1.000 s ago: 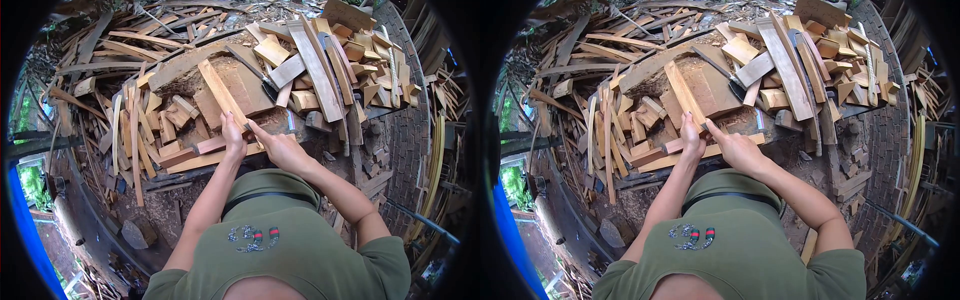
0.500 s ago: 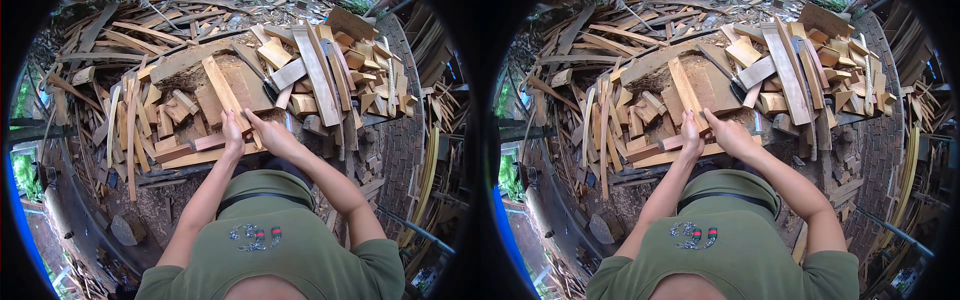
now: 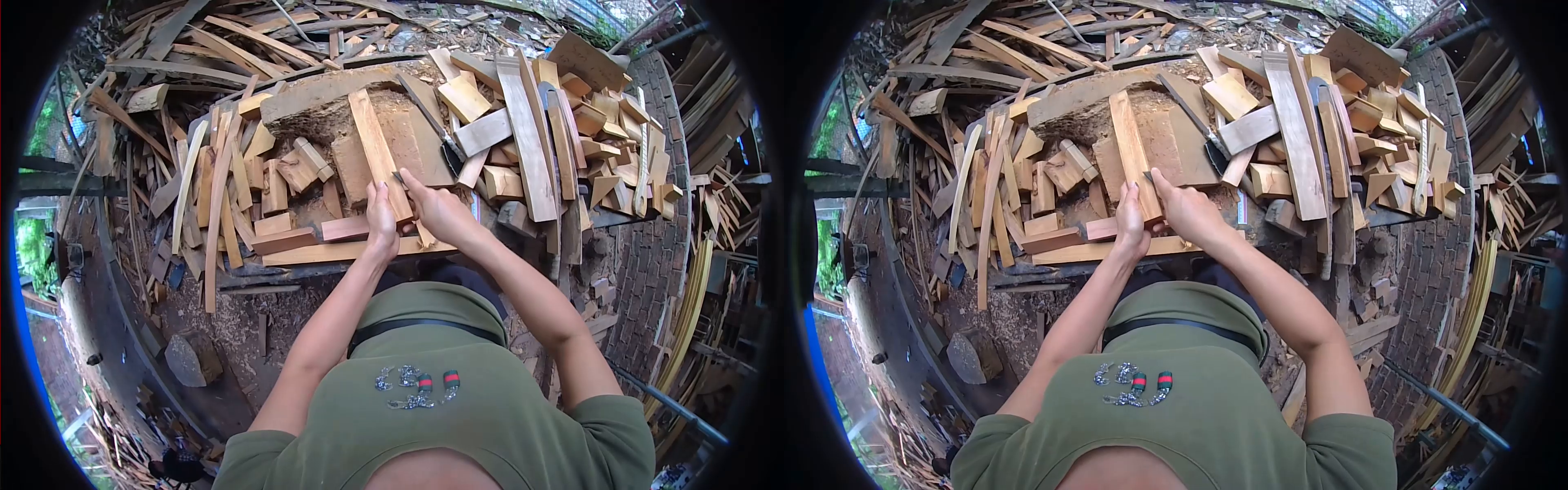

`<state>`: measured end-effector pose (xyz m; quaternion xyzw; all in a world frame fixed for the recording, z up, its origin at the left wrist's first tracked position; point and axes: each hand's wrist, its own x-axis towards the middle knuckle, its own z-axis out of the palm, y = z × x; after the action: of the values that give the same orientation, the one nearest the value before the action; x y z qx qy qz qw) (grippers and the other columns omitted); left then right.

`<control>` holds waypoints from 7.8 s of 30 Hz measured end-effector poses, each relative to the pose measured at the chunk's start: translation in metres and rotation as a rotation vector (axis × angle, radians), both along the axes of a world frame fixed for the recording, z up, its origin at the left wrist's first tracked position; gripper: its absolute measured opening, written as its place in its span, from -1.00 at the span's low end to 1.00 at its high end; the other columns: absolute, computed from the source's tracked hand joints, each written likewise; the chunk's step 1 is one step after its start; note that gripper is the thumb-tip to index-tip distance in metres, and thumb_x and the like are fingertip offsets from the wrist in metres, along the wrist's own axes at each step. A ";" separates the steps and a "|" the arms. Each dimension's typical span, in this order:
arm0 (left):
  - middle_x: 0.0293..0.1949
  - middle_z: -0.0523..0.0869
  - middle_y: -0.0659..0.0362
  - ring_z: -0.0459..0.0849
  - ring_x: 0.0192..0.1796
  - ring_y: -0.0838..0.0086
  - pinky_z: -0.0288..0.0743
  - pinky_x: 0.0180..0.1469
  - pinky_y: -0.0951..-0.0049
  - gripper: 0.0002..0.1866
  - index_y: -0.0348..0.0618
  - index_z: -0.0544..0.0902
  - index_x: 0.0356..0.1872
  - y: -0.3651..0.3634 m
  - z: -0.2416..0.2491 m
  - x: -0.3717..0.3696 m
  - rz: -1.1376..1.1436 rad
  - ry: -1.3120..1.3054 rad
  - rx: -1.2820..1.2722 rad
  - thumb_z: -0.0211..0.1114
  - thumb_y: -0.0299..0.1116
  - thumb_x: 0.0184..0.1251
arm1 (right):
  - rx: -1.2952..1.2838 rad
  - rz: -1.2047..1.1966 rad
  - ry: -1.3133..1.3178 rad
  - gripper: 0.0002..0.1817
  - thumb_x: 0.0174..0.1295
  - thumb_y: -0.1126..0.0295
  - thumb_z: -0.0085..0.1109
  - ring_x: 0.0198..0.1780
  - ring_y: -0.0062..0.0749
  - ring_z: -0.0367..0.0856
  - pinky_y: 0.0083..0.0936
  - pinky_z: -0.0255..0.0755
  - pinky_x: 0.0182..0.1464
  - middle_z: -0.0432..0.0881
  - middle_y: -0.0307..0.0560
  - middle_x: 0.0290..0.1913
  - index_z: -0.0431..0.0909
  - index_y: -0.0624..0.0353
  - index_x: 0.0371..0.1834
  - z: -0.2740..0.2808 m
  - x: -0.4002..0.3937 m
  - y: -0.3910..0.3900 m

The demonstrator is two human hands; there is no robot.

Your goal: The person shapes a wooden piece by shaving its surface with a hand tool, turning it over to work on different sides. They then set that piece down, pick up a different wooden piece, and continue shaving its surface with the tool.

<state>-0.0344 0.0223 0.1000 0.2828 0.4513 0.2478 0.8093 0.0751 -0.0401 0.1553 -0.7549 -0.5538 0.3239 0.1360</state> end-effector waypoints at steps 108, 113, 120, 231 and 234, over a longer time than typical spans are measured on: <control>-0.34 0.54 0.15 0.54 -0.44 0.40 0.32 -0.63 0.46 -0.71 0.03 0.31 0.01 0.002 -0.001 0.000 -0.026 -0.159 -0.119 -0.32 -0.09 0.56 | 0.061 -0.139 0.011 -0.40 0.31 0.35 -0.10 -0.26 0.13 0.67 -0.08 0.53 -0.21 0.69 0.15 -0.24 0.14 -0.02 0.46 -0.013 0.000 0.007; -0.28 0.51 0.19 0.53 -0.42 0.41 0.37 -0.60 0.42 -0.72 0.07 0.30 0.03 0.003 -0.014 0.004 -0.040 -0.088 -0.128 -0.30 -0.08 0.55 | -0.065 -0.082 -0.089 -0.39 0.30 0.40 -0.11 -0.34 0.07 0.68 -0.10 0.53 -0.28 0.70 0.13 -0.31 0.12 -0.04 0.47 0.027 -0.022 -0.048; -0.29 0.52 0.19 0.54 -0.43 0.41 0.37 -0.61 0.42 -0.71 0.06 0.31 -0.02 0.005 -0.005 0.002 -0.056 -0.096 -0.082 -0.30 -0.06 0.56 | 0.057 -0.155 0.047 -0.37 0.25 0.37 -0.02 -0.35 0.09 0.68 -0.10 0.54 -0.25 0.68 0.20 -0.37 0.16 0.04 0.44 0.000 -0.004 0.002; -0.30 0.57 0.12 0.61 -0.34 0.38 0.59 -0.34 0.37 -0.47 -0.08 0.44 -0.07 0.065 -0.030 -0.010 -0.016 0.014 -0.047 -0.34 0.13 0.52 | 0.231 -0.085 0.331 -0.51 0.36 0.39 -0.15 -0.42 0.03 0.63 -0.20 0.49 -0.31 0.63 0.22 -0.41 0.28 0.08 0.38 -0.024 0.000 0.054; -0.33 0.55 0.13 0.59 -0.37 0.40 0.57 -0.42 0.40 -0.50 -0.06 0.43 -0.10 0.059 -0.002 -0.002 0.077 0.050 -0.113 -0.34 0.12 0.53 | 0.245 -0.026 0.300 -0.50 0.32 0.42 -0.12 -0.36 0.10 0.63 -0.24 0.51 -0.25 0.64 0.25 -0.35 0.30 0.10 0.36 -0.003 -0.010 0.031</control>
<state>-0.0363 0.0809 0.0983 0.2251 0.4951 0.2456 0.8024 0.0651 -0.0087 0.1522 -0.6830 -0.5527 0.3612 0.3123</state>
